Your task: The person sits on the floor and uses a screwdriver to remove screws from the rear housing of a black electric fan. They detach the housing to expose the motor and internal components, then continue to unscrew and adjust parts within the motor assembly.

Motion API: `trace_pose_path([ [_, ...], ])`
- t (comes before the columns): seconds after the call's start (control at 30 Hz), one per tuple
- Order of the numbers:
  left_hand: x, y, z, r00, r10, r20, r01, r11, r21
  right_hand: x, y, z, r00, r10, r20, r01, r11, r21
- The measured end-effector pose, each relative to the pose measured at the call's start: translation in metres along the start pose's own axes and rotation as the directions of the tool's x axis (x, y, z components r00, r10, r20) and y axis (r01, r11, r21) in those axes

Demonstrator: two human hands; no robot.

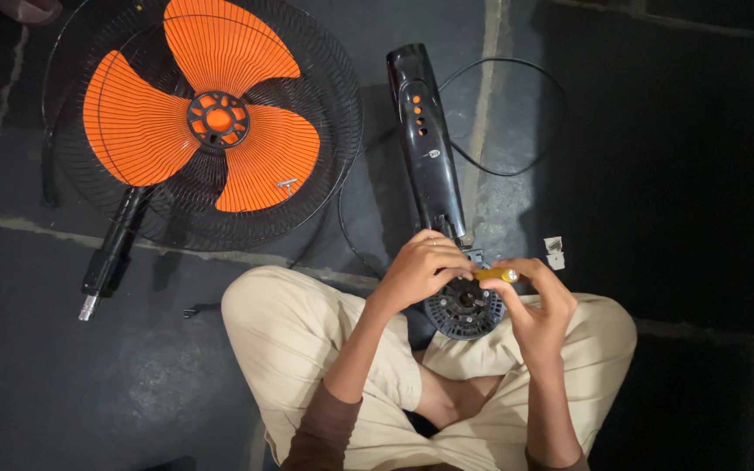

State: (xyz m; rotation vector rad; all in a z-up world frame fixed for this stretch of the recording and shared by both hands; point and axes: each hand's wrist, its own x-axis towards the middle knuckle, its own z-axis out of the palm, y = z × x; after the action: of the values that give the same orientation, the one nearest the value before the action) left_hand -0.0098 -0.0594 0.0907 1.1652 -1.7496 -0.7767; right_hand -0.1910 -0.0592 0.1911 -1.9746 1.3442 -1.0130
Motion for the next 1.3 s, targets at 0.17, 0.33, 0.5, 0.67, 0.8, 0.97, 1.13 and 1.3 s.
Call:
trace_pose_path([
  [0.17, -0.0005, 0.0019, -0.0027, 1.000, -0.013, 0.028, 0.012, 1.000, 0.018, 0.0006, -0.0012, 0.0020, 1.000, 0.005, 0.004, -0.005, 1.000, 0.008],
  [0.33, -0.0005, 0.0015, -0.0040, 1.000, -0.019, 0.025, 0.019, 0.999, 0.026, 0.0002, -0.0022, 0.0048, 1.000, 0.011, -0.008, -0.011, 1.000, 0.020],
  [0.5, -0.0007, 0.0014, -0.0052, 1.000, 0.002, 0.021, -0.002, 1.000, 0.022, -0.0005, -0.0023, 0.0056, 1.000, 0.016, -0.010, -0.016, 1.000, 0.013],
  [0.67, -0.0003, 0.0030, -0.0067, 1.000, -0.007, 0.027, 0.007, 1.000, 0.012, -0.0025, 0.0000, 0.0049, 1.000, -0.019, 0.002, 0.019, 1.000, 0.008],
  [0.8, -0.0008, 0.0033, -0.0064, 1.000, -0.010, 0.019, 0.010, 1.000, 0.010, -0.0042, 0.0024, 0.0046, 0.999, -0.036, 0.011, 0.036, 0.999, 0.010],
  [0.97, -0.0017, 0.0012, -0.0039, 1.000, -0.008, 0.012, 0.008, 1.000, -0.013, -0.0050, 0.0043, 0.0042, 0.998, -0.056, 0.017, 0.056, 0.998, -0.016],
  [1.13, -0.0032, -0.0014, -0.0025, 1.000, -0.011, 0.018, 0.011, 1.000, -0.014, -0.0045, 0.0037, 0.0059, 0.998, -0.054, 0.019, 0.054, 0.998, -0.022],
  [1.3, -0.0019, 0.0002, -0.0055, 0.999, -0.011, 0.032, 0.012, 1.000, -0.023, -0.0050, 0.0003, 0.0066, 0.998, -0.057, 0.005, 0.058, 0.998, -0.021],
])
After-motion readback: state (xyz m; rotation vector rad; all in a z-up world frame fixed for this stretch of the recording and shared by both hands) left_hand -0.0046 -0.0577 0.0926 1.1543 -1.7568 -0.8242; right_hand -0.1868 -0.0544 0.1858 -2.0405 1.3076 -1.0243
